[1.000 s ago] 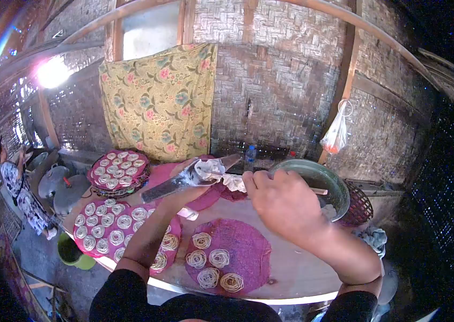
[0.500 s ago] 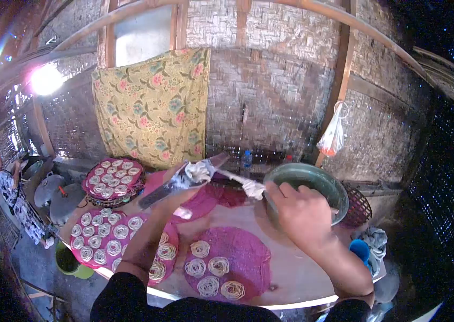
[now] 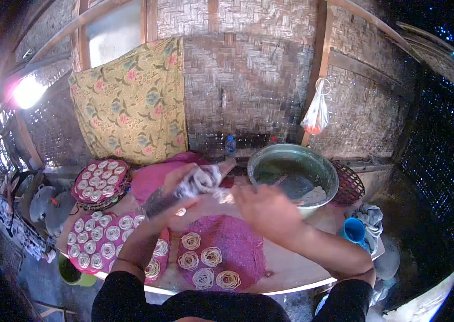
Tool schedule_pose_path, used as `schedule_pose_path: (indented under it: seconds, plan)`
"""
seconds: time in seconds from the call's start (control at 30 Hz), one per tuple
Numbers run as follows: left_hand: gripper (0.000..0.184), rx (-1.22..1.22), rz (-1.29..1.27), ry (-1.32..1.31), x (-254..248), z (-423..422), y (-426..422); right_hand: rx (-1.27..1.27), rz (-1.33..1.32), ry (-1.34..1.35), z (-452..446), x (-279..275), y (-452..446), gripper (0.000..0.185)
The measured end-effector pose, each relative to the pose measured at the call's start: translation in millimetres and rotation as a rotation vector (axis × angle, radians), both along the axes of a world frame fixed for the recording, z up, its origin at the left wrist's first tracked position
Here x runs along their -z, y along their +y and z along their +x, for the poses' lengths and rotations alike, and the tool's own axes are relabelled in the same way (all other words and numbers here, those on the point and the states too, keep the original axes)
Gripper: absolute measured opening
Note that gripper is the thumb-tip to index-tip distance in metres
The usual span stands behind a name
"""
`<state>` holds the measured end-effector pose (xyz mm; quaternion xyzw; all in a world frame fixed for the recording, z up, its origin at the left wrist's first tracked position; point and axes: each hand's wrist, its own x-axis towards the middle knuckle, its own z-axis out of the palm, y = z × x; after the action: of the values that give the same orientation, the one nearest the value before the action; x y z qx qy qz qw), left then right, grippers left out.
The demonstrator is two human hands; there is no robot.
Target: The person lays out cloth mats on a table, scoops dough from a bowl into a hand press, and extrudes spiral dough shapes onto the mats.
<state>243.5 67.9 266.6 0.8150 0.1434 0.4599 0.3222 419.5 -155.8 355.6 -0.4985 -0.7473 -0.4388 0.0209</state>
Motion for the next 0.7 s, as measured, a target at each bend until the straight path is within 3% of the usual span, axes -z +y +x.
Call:
schedule_pose_path:
  seconds: [0.03, 0.07, 0.1, 0.13, 0.17, 0.23, 0.3, 0.37, 0.43, 0.47, 0.53, 0.63, 0.7]
  plan:
    - [0.022, 0.345, -0.552, -0.285, 9, -1, 22, 0.012, 0.024, 0.115, 4, -5, -5, 0.021]
    - [0.023, 0.476, -0.97, -0.529, 19, -1, 43, 0.001, 0.023, 0.107, 7, -9, -7, 0.021]
    - [0.026, 0.774, -1.42, -0.871, -3, -4, 27, -0.009, -0.002, 0.39, 10, -14, -10, 0.023]
    - [0.026, 0.776, -1.412, -0.874, -16, -2, 15, -0.018, -0.023, 0.674, 12, -17, -9, 0.026]
    - [0.025, 0.729, -1.422, -0.839, -22, 4, -1, -0.013, -0.028, 0.681, 12, -6, 2, 0.026]
    - [0.025, 0.695, -1.433, -0.799, -21, 24, -8, -0.378, 0.075, 1.161, 11, 29, 48, 0.035]
    - [0.023, 0.605, -1.036, -0.688, -2, 48, 3, -0.341, 0.115, 1.16, -8, 56, 69, 0.039]
    - [0.023, 0.538, -0.821, -0.633, -6, 42, 4, -0.331, 0.157, 1.164, -14, 84, 77, 0.043]
    - [0.035, -0.401, 0.3, -0.033, -26, 20, -6, -0.393, 0.069, 1.172, -14, 105, 75, 0.044]
    - [0.039, -0.645, 0.349, 0.044, -19, 21, 8, -0.413, 0.079, 1.174, -10, 104, 68, 0.044]
    - [0.036, -0.688, 0.347, 0.111, -21, 11, 5, -0.129, -0.422, 1.541, -3, 86, 42, 0.044]
    - [0.033, -0.662, 0.34, 0.12, -35, 15, -9, -0.255, -0.195, 1.419, 18, 92, 59, 0.041]
    - [0.034, -0.617, 0.417, 0.051, -36, 22, -10, -0.176, -0.153, 1.36, 14, 96, 59, 0.041]
